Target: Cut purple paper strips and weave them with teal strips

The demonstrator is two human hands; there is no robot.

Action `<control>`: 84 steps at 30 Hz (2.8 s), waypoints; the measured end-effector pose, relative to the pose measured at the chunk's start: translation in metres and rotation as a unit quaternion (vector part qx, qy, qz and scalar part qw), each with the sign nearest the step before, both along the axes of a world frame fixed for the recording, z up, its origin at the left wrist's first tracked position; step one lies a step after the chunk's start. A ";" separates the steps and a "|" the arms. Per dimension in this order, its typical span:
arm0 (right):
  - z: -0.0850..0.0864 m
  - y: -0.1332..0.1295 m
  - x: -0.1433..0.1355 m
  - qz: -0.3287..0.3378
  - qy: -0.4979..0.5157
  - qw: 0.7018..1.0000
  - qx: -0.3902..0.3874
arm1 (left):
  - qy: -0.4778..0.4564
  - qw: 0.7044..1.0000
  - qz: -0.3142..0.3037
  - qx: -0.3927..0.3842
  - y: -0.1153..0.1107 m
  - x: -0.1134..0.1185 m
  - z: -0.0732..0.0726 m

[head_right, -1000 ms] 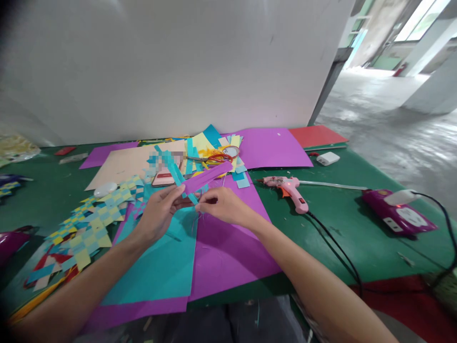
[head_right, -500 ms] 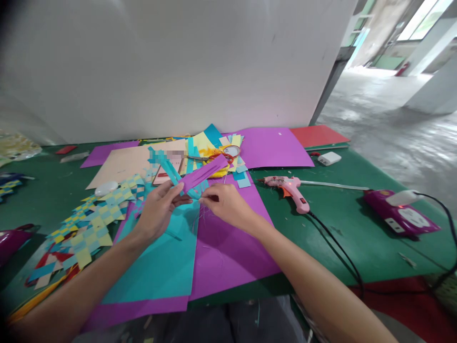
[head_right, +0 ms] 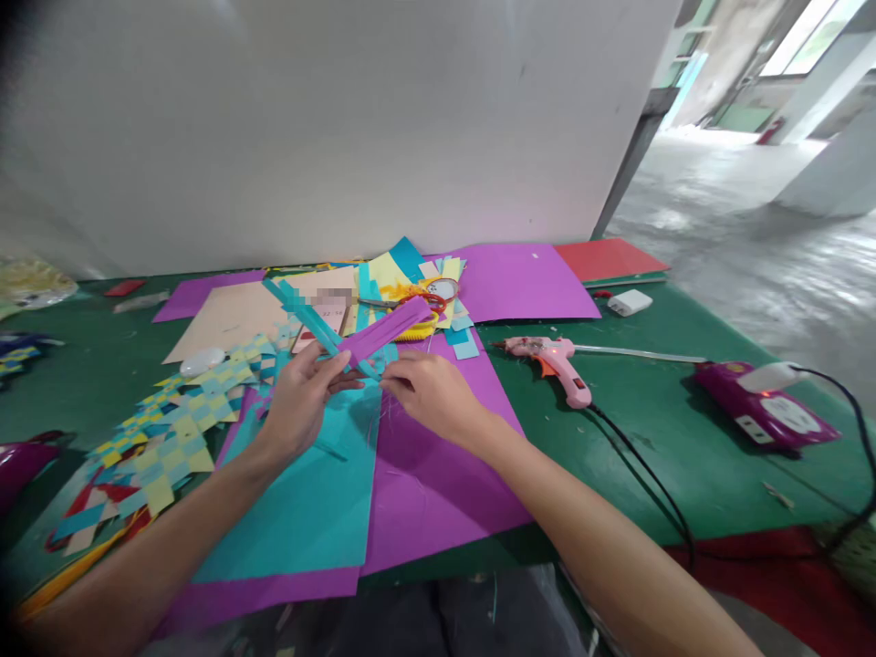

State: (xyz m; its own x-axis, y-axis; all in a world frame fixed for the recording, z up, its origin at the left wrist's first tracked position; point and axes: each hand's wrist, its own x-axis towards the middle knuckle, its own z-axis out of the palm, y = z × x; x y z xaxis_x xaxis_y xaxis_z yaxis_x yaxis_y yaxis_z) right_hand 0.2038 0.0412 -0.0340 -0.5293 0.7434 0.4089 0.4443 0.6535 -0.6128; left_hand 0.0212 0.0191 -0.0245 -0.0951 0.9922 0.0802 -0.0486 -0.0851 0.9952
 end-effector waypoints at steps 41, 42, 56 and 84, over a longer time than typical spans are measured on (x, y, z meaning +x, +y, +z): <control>0.017 -0.003 0.000 0.004 0.117 0.937 -0.330 | 0.113 0.991 0.003 0.071 -0.003 0.000 -0.001; 0.016 -0.003 0.000 0.006 0.117 0.937 -0.329 | 0.116 0.991 0.005 0.071 -0.003 0.001 0.000; 0.013 -0.003 -0.001 -0.015 0.102 0.953 -0.286 | 0.103 0.994 0.003 0.048 -0.003 0.002 0.001; 0.006 0.001 -0.002 -0.002 0.235 0.918 -0.321 | 0.328 0.918 -0.016 0.222 -0.014 -0.007 0.000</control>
State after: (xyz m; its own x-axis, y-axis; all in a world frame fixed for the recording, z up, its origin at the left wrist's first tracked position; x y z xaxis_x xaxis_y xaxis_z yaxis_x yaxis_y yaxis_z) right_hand 0.2013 0.0421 -0.0278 -0.4036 0.9123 0.0693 0.0343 0.0907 -0.9953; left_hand 0.0142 0.0048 -0.0249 0.1469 0.8488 0.5079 0.5388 -0.4993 0.6786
